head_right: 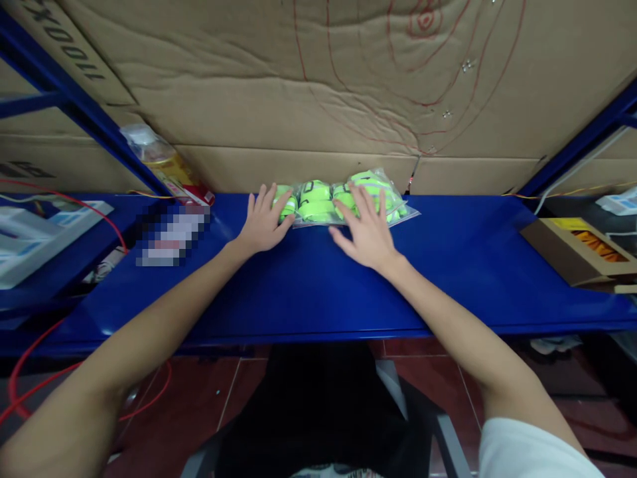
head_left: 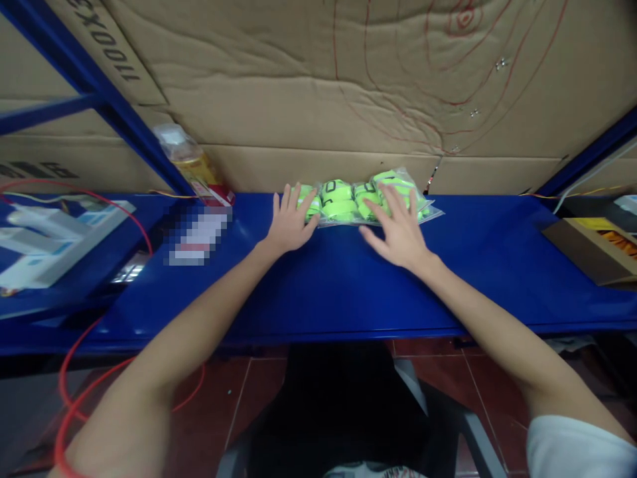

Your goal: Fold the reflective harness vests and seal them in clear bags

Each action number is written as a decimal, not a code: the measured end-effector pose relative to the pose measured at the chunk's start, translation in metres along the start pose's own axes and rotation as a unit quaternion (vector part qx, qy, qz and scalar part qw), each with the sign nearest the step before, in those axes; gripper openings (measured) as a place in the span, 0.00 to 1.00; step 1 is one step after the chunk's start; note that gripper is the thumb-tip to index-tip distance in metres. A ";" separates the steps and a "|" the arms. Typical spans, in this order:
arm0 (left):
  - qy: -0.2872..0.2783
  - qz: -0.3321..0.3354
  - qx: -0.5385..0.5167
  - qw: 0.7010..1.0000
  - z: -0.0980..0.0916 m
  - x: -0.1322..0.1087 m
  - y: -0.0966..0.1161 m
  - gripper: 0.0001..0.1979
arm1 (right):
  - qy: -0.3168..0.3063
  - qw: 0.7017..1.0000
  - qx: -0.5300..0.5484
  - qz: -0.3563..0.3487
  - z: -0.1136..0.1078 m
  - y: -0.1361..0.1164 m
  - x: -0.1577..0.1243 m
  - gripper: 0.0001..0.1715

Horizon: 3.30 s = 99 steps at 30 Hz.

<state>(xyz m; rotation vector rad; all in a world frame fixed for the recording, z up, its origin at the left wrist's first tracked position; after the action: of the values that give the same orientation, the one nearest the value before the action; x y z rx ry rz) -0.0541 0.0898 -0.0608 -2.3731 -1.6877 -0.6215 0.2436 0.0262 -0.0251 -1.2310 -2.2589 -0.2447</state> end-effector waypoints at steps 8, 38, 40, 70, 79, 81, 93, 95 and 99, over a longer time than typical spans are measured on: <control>0.017 0.144 0.038 0.989 0.000 -0.035 0.078 0.35 | -0.120 0.992 0.013 -0.020 0.032 -0.024 -0.014 0.52; 0.062 0.100 0.013 0.993 -0.006 -0.021 0.057 0.49 | -0.023 0.996 -0.070 0.048 0.032 0.006 -0.001 0.63; 0.055 0.103 0.015 0.993 -0.007 -0.021 0.056 0.49 | -0.026 0.996 -0.069 0.053 0.030 0.006 -0.001 0.61; 0.035 0.155 0.017 0.987 -0.018 -0.028 0.068 0.47 | -0.061 0.996 -0.068 0.018 0.011 -0.011 -0.002 0.60; 0.033 0.153 0.013 0.988 -0.019 -0.028 0.069 0.47 | -0.063 0.995 -0.073 0.015 0.012 -0.011 -0.002 0.60; 0.032 0.153 0.018 0.987 -0.019 -0.028 0.069 0.47 | -0.064 0.995 -0.071 0.014 0.013 -0.010 -0.002 0.60; 0.029 0.152 0.017 0.988 -0.018 -0.028 0.068 0.47 | -0.068 0.995 -0.070 0.014 0.013 -0.009 -0.002 0.60; 0.031 0.152 0.016 0.988 -0.018 -0.028 0.068 0.47 | -0.065 0.995 -0.073 0.013 0.014 -0.009 -0.003 0.61; 0.032 0.154 0.016 0.987 -0.018 -0.028 0.068 0.47 | -0.065 0.995 -0.072 0.011 0.015 -0.008 -0.003 0.62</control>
<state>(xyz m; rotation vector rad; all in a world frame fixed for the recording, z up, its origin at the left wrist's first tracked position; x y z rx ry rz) -0.0030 0.0354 -0.0493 -2.4893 -1.2584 -0.6040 0.2329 0.0255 -0.0383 -1.3824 -2.3709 -0.3339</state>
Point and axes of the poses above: each hand's wrist, its own x-axis towards the middle knuckle, its own z-axis out of the palm, y = z × x, the point moved 1 cm from there along x, towards the middle knuckle, and after that the axes turned 7 degrees about x, right-handed, at the moved point
